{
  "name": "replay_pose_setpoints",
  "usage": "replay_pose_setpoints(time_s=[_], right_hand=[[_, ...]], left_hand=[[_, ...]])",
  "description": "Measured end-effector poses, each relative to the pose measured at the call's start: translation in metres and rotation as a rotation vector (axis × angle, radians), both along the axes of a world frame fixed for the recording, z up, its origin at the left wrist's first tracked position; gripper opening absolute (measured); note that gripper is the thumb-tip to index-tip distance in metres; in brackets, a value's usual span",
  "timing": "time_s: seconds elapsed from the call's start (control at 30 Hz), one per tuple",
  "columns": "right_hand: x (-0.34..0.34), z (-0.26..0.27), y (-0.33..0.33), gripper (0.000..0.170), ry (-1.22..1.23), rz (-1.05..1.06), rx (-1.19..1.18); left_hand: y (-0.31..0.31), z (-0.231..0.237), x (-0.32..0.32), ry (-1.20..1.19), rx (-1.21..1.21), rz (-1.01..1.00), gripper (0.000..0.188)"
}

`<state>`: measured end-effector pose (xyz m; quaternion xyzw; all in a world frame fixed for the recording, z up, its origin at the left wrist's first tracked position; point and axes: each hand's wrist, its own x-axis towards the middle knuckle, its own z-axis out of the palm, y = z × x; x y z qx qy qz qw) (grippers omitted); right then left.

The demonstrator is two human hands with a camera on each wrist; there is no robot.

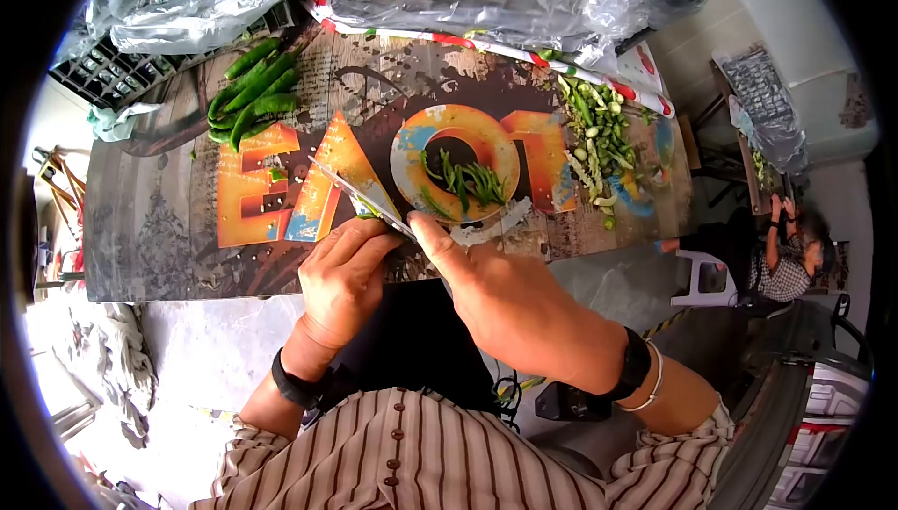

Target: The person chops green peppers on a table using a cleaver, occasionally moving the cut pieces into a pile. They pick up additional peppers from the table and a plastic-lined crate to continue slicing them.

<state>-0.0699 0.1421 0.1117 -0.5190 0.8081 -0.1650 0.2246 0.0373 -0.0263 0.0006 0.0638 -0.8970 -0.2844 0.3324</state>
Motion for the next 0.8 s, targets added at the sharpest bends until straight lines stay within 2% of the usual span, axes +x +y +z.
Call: replay_pose_setpoints(time_s=[0.1,0.17,0.27,0.37,0.43,0.47,0.6,0.67,0.7,0.8], right_hand=[[-0.004,-0.01,-0.015,0.073,0.03,0.005,-0.018],[-0.012,-0.032,-0.035,0.073,0.068,0.048,-0.192],[-0.024,-0.039,-0.054,0.07,0.066,0.049,-0.287],[-0.024,-0.038,-0.046,0.066,0.031,0.016,-0.298],[-0.026,-0.035,-0.037,0.065,-0.006,-0.058,-0.252],[-0.029,-0.036,-0.032,0.063,0.072,-0.068,-0.296],[-0.021,-0.013,-0.019,0.062,0.005,-0.244,-0.179],[-0.011,-0.016,-0.012,0.062,0.058,-0.11,-0.279],[-0.007,-0.018,-0.01,0.062,0.062,-0.066,-0.273],[0.004,-0.018,-0.008,0.066,0.06,-0.013,-0.25]], left_hand=[[0.001,0.002,-0.001,0.026,0.053,0.001,0.025],[0.002,0.003,-0.003,0.027,0.06,-0.017,0.024],[-0.001,0.001,0.001,0.027,0.053,-0.01,0.021],[0.0,-0.003,0.001,0.058,0.02,-0.004,0.021],[-0.002,-0.005,0.002,0.065,0.084,-0.014,0.023],[-0.002,-0.006,0.004,0.068,0.089,-0.018,0.023],[-0.005,-0.007,0.002,0.068,0.088,-0.064,0.024],[-0.007,-0.008,0.001,0.08,0.045,-0.071,0.024],[-0.009,-0.004,0.004,0.052,-0.046,-0.052,0.023],[-0.008,0.0,0.007,0.056,-0.028,-0.029,0.026]])
